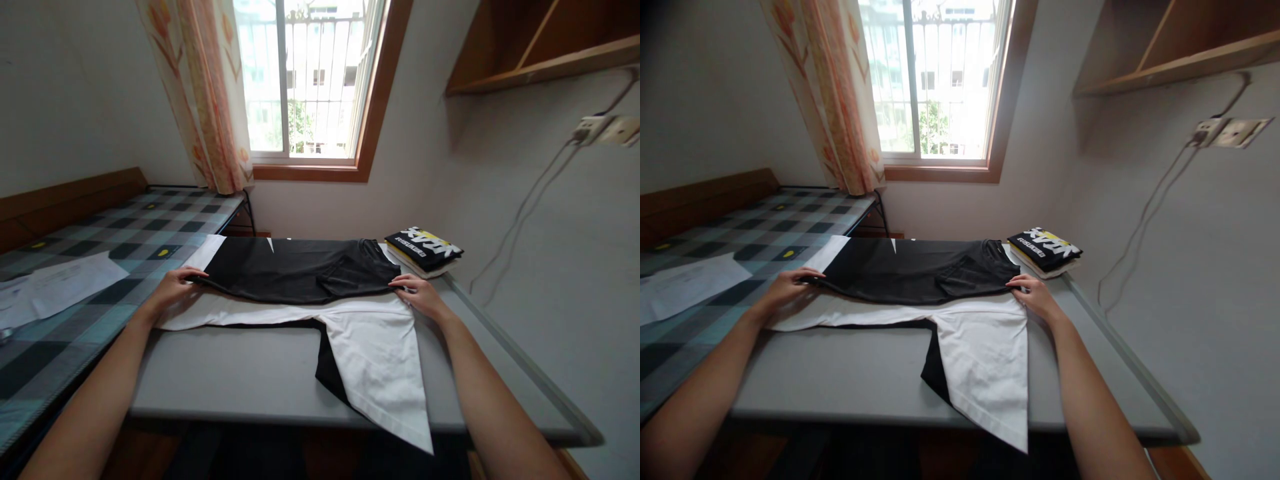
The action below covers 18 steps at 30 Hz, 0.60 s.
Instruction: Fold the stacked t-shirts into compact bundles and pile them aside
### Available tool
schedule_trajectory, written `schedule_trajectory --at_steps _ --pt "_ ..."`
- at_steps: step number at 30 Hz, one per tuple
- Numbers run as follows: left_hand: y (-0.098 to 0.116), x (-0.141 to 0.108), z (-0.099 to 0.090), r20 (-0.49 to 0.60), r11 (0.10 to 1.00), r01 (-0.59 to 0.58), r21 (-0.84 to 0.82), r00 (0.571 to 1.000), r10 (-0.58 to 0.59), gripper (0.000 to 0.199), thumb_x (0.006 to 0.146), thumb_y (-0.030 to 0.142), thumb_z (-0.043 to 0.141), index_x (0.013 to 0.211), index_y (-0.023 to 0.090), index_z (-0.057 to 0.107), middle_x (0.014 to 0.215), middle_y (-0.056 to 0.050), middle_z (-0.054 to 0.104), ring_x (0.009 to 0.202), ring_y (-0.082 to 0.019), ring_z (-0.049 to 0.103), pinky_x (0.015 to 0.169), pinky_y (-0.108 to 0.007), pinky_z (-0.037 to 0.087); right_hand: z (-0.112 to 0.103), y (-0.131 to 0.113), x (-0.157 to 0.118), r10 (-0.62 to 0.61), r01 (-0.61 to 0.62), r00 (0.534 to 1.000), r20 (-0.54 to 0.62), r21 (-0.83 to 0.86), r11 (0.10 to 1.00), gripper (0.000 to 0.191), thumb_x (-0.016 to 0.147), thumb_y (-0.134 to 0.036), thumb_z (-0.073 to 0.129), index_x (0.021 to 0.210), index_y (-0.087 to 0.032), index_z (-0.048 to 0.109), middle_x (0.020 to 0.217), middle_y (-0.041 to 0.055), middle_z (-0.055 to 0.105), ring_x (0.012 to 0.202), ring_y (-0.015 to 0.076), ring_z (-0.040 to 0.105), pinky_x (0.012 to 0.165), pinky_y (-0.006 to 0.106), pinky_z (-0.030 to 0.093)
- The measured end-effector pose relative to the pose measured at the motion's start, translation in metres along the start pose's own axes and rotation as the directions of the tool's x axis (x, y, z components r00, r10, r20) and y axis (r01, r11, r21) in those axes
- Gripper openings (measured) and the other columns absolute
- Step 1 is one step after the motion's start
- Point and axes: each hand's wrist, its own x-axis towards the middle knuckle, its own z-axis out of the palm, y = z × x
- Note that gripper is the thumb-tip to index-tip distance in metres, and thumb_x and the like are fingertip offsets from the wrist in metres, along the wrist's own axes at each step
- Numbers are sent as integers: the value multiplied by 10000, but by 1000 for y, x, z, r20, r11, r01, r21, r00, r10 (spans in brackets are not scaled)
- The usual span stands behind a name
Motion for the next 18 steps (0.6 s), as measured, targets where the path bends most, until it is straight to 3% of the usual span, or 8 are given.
schedule_trajectory --at_steps 4,7,9,11,14,18 --pt "0 0 3 -25 995 58 79 998 -56 463 621 423 617 991 162 713 1106 -118 704 1042 -299 634 946 -385 489 3 -3 0 39 -38 999 9 -70 997 307 747 -255 554 962 -202 766 1044 83 682 919 215 635 791 320 511" --pt "2 2 9 -23 988 18 152 1000 -14 455 639 382 593 1017 157 708 1117 -112 692 1043 -281 632 946 -344 484 7 -2 1 38 -38 999 -5 -127 991 341 735 -224 548 1007 -197 752 1033 80 664 899 201 631 807 313 504" --pt "2 2 12 -46 970 26 243 999 -15 525 654 387 602 1105 129 677 1152 -132 663 1070 -296 613 962 -365 468 8 -1 1 94 -105 994 -63 -190 976 400 727 -240 586 1102 -185 713 1041 90 648 904 205 629 825 322 496" --pt "1 1 12 -108 916 136 377 989 -102 651 682 453 626 1233 107 606 1234 -176 603 1137 -367 557 976 -457 437 9 -1 0 207 -246 965 -158 -288 926 458 733 -338 644 1159 -172 672 1049 112 646 943 245 623 850 371 484" --pt "0 -5 11 -205 787 363 499 932 -299 839 719 623 606 1363 102 479 1374 -257 464 1209 -485 458 945 -584 393 12 -2 -2 354 -426 904 -242 -426 798 526 760 -578 627 1085 -168 683 1074 164 656 1026 335 595 866 454 454" --pt "-2 -9 7 -164 724 472 503 875 -456 870 762 705 516 1354 72 442 1328 -321 489 1196 -473 490 897 -553 425 21 -4 0 401 -464 886 -235 -447 765 525 790 -634 560 1016 -180 697 1048 162 679 1006 327 610 819 407 450"
